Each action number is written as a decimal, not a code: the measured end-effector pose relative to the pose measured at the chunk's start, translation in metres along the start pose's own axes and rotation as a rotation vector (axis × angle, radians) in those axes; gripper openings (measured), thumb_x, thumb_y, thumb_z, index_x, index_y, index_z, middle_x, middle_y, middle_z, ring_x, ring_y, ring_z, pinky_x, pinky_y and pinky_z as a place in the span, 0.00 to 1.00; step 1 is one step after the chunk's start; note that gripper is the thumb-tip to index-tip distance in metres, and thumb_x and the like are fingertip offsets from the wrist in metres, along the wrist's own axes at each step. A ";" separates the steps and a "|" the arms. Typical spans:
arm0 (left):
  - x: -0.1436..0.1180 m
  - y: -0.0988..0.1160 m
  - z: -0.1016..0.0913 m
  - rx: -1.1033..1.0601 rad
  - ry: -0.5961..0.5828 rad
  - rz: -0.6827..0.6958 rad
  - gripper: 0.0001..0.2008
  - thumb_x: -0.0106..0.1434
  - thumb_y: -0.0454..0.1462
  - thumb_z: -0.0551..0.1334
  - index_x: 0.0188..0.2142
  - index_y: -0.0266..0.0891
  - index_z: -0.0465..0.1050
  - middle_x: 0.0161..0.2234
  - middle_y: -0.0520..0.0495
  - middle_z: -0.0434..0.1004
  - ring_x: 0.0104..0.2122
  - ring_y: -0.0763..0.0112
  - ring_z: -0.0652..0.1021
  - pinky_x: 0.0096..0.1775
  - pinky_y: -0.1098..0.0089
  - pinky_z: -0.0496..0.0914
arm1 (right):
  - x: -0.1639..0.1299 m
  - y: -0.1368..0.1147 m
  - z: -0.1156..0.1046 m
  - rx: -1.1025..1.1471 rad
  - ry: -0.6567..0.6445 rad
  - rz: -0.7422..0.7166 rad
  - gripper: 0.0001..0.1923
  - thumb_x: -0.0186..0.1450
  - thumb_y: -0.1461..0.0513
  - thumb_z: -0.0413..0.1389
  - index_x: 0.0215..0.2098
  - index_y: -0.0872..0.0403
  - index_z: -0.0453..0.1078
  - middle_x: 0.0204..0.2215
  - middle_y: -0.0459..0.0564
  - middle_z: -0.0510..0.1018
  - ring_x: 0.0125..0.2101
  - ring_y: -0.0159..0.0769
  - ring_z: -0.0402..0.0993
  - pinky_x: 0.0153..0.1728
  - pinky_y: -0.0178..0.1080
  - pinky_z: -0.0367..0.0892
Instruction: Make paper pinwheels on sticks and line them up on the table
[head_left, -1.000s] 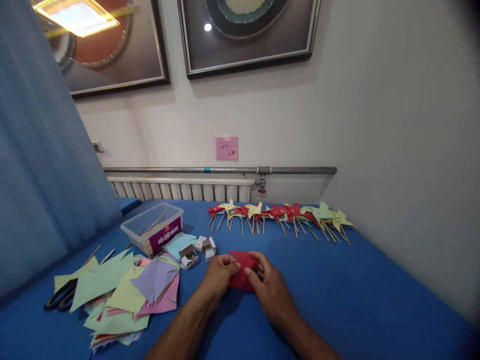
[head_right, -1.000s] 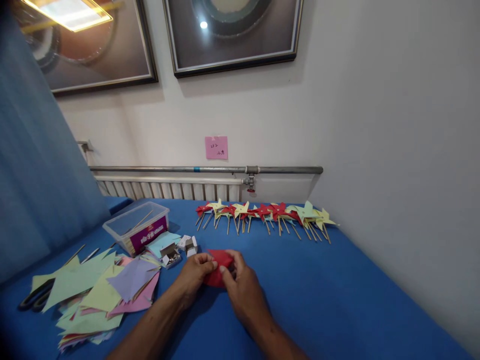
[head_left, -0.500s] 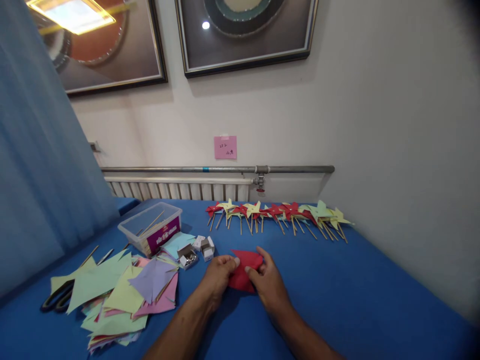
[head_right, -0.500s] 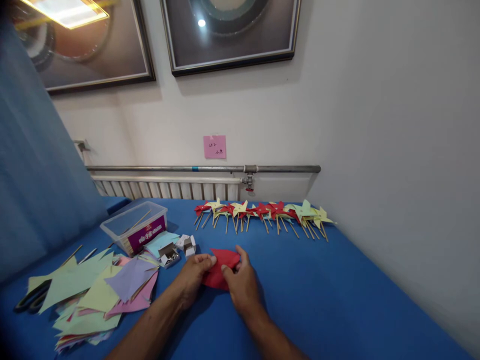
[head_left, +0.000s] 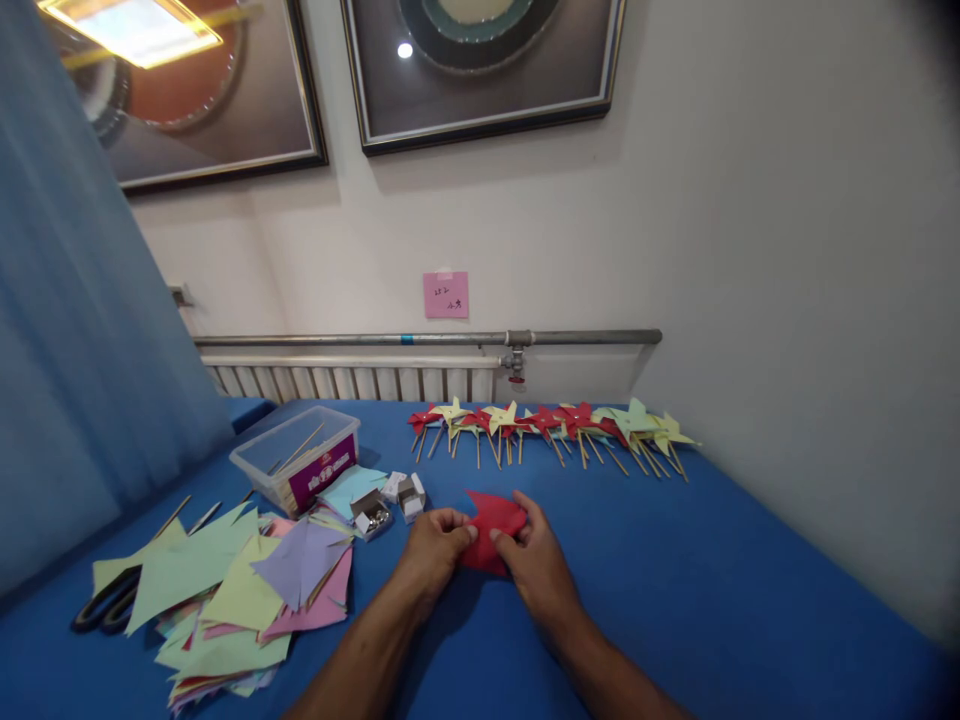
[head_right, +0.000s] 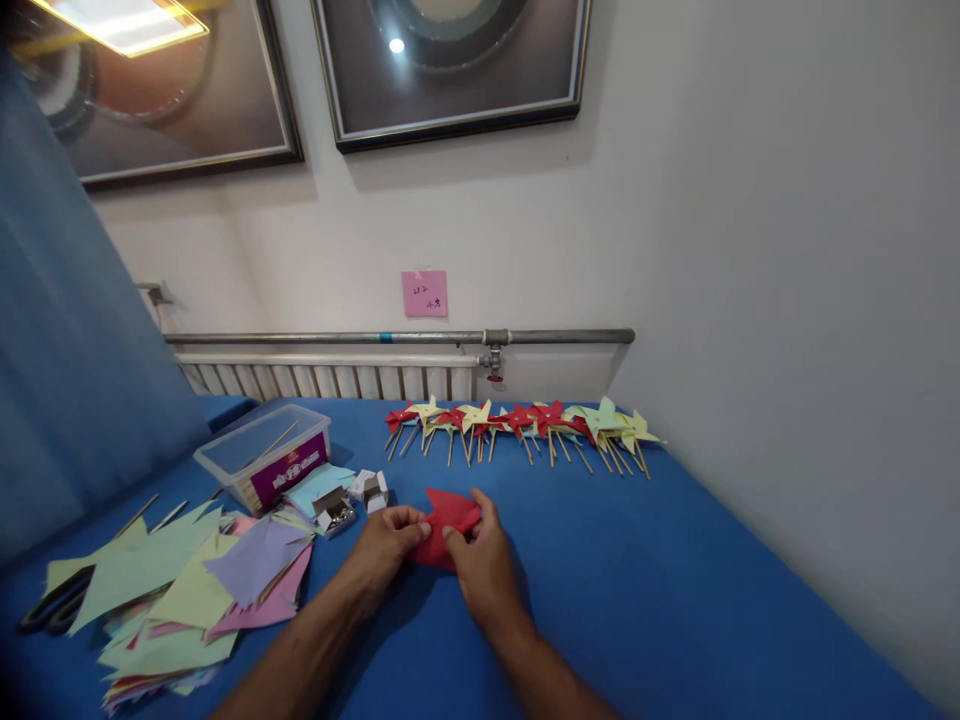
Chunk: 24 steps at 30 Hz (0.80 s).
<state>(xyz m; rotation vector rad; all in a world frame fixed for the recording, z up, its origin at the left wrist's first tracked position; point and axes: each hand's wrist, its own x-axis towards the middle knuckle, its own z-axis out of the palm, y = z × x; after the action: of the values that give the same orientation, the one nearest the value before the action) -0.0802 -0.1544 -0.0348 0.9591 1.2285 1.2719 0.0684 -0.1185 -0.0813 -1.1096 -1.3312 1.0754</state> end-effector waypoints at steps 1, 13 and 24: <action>0.000 0.000 0.000 -0.010 0.005 0.003 0.17 0.43 0.44 0.76 0.24 0.36 0.73 0.18 0.53 0.72 0.18 0.78 0.65 0.24 0.73 0.55 | 0.000 -0.001 0.001 0.012 -0.007 0.008 0.40 0.59 0.55 0.61 0.68 0.54 0.60 0.30 0.46 0.82 0.30 0.42 0.81 0.33 0.42 0.76; -0.001 -0.002 0.006 -0.046 0.041 0.019 0.22 0.42 0.50 0.77 0.25 0.36 0.75 0.18 0.53 0.71 0.18 0.78 0.64 0.24 0.73 0.55 | -0.006 -0.017 0.000 0.041 -0.002 0.050 0.39 0.60 0.57 0.60 0.68 0.57 0.59 0.32 0.49 0.84 0.30 0.43 0.82 0.33 0.43 0.77; 0.005 -0.015 0.011 -0.048 0.119 0.103 0.26 0.43 0.56 0.75 0.24 0.35 0.76 0.20 0.52 0.72 0.21 0.76 0.66 0.26 0.72 0.59 | -0.010 -0.027 0.003 0.048 0.011 0.060 0.40 0.58 0.58 0.59 0.67 0.57 0.59 0.39 0.53 0.86 0.36 0.45 0.83 0.37 0.43 0.77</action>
<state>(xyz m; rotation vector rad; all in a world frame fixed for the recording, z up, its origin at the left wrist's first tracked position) -0.0676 -0.1493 -0.0487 0.9332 1.2469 1.4511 0.0639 -0.1331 -0.0563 -1.1248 -1.2638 1.1376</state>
